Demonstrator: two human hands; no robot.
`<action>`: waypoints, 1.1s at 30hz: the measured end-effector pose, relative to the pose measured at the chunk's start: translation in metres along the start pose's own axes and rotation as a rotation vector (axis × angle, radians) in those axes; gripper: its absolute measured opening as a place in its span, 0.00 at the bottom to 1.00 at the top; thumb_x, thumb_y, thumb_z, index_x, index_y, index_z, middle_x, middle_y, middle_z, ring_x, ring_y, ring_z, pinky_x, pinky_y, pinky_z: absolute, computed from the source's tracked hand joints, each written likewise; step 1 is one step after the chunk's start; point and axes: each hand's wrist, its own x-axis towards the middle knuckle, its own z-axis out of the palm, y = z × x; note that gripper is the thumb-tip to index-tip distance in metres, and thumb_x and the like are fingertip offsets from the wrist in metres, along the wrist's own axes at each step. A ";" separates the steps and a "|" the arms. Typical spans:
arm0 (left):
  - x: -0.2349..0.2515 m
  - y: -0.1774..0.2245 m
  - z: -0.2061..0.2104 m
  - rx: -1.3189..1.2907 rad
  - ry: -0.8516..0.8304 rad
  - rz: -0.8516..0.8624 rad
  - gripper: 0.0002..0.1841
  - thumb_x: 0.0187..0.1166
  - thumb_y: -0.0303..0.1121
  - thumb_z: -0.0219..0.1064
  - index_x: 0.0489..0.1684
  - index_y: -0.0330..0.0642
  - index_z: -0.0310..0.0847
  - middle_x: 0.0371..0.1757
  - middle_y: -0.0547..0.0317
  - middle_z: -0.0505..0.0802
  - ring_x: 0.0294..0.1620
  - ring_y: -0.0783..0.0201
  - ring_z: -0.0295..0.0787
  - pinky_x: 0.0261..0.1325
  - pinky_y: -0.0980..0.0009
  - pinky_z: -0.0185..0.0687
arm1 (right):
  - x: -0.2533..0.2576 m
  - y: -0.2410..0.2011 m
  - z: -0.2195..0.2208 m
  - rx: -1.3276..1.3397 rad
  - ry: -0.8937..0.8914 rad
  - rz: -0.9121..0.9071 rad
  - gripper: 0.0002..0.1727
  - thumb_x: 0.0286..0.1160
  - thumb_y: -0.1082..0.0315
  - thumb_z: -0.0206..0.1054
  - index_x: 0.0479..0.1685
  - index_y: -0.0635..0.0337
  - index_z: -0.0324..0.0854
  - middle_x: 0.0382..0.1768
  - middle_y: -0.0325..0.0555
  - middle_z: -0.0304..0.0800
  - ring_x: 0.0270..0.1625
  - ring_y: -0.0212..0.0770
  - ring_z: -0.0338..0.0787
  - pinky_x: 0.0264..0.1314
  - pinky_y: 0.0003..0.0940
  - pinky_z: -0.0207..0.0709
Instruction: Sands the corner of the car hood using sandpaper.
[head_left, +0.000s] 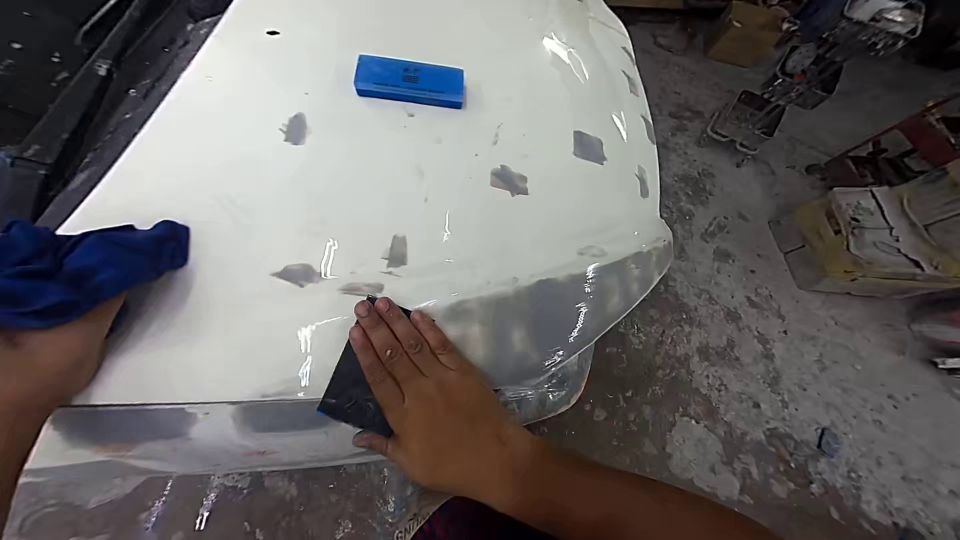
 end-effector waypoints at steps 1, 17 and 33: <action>0.000 0.004 -0.006 0.010 0.032 0.020 0.39 0.77 0.58 0.65 0.77 0.33 0.69 0.71 0.39 0.83 0.76 0.54 0.78 0.81 0.54 0.70 | 0.000 0.002 0.001 0.024 0.023 -0.017 0.52 0.77 0.30 0.57 0.94 0.57 0.55 0.96 0.45 0.48 0.98 0.42 0.42 0.99 0.48 0.38; 0.004 0.058 -0.037 0.140 0.091 0.016 0.43 0.60 0.65 0.69 0.64 0.33 0.74 0.57 0.30 0.87 0.60 0.32 0.84 0.59 0.32 0.74 | 0.048 -0.073 0.027 -0.042 0.119 -0.033 0.54 0.72 0.36 0.69 0.93 0.62 0.56 0.95 0.52 0.50 0.97 0.47 0.45 0.98 0.51 0.40; 0.004 0.054 -0.033 0.119 0.059 0.031 0.45 0.63 0.63 0.71 0.70 0.31 0.69 0.62 0.24 0.84 0.66 0.27 0.80 0.65 0.28 0.70 | 0.001 -0.086 0.041 -0.033 0.173 0.107 0.41 0.78 0.60 0.63 0.94 0.57 0.56 0.95 0.44 0.51 0.97 0.40 0.45 0.99 0.48 0.40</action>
